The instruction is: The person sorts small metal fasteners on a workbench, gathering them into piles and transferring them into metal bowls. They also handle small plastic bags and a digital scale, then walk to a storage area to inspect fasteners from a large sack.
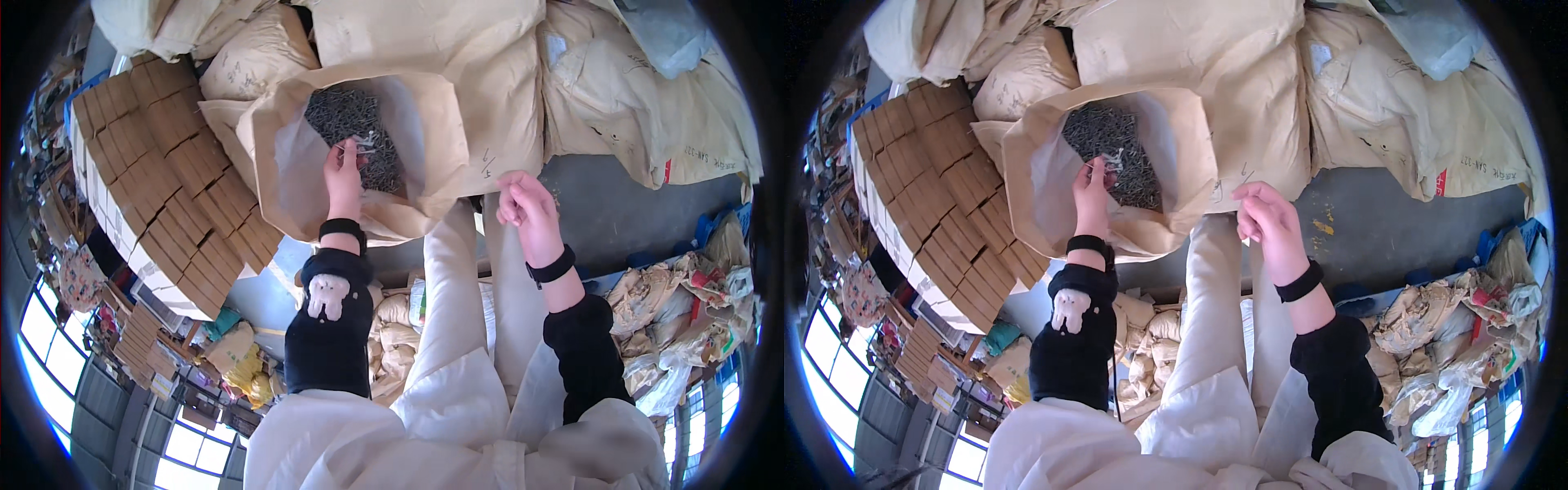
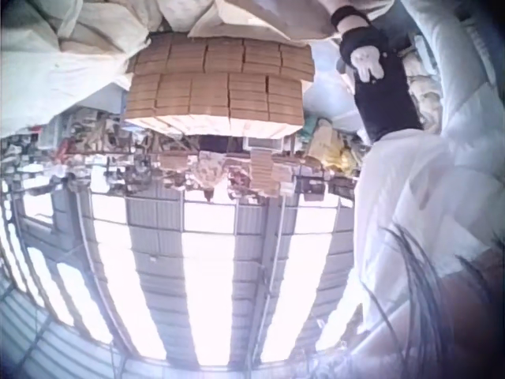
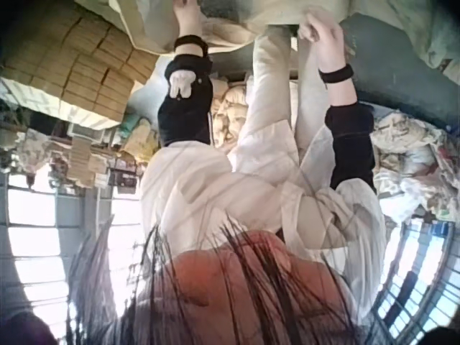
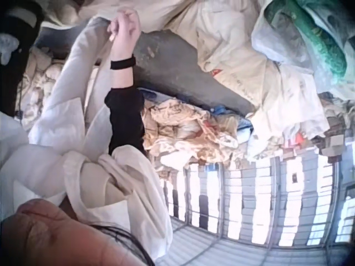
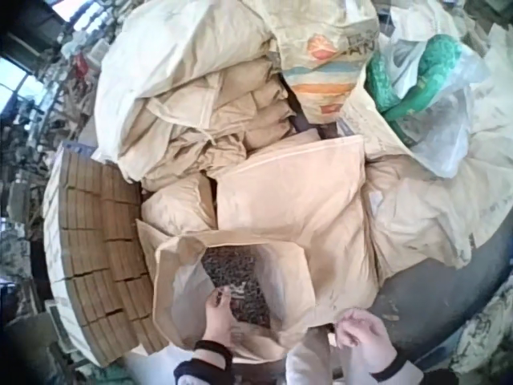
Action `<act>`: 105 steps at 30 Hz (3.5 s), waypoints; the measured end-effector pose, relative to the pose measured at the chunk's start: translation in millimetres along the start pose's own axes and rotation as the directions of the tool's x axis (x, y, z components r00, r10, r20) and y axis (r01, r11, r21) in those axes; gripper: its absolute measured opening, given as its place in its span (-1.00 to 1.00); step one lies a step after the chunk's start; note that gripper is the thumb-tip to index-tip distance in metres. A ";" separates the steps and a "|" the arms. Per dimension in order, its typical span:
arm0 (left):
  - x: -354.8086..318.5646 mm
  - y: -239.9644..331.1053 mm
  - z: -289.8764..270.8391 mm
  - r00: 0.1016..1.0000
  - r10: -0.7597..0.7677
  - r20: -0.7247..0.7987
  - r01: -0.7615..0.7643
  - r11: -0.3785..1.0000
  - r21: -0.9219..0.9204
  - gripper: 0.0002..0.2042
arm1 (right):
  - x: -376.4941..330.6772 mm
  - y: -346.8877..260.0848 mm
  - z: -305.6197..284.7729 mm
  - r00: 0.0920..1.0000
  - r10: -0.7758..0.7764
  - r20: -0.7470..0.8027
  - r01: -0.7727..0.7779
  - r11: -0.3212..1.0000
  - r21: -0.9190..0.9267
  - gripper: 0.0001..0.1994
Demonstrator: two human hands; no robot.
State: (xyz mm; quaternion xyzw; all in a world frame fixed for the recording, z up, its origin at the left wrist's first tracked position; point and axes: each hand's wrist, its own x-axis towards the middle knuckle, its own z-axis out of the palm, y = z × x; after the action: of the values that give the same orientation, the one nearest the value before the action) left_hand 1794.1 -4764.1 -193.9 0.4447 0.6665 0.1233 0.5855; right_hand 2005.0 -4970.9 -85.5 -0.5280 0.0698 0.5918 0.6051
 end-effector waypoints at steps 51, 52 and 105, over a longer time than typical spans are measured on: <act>-215.8 168.8 32.7 0.925 0.369 0.092 -0.181 0.640 -0.747 -0.68 | -24.1 -55.5 130.1 0.956 0.080 0.281 -0.228 0.805 0.547 -0.51; -217.1 167.5 32.4 0.926 0.368 0.084 -0.186 0.639 -0.746 -0.68 | -24.8 -54.2 129.9 0.956 0.076 0.285 -0.224 0.817 0.532 -0.51; -229.1 207.3 10.6 0.926 0.193 0.323 -0.047 0.911 -0.409 -0.65 | -24.9 -91.1 122.0 0.823 0.030 0.568 -0.344 0.821 0.455 -0.39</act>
State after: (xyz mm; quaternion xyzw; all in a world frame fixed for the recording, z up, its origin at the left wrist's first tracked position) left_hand 1877.9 -4817.8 98.7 0.3735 0.4815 0.2084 0.7650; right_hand 2003.8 -4875.3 35.6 -0.1391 0.1147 0.7299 0.6593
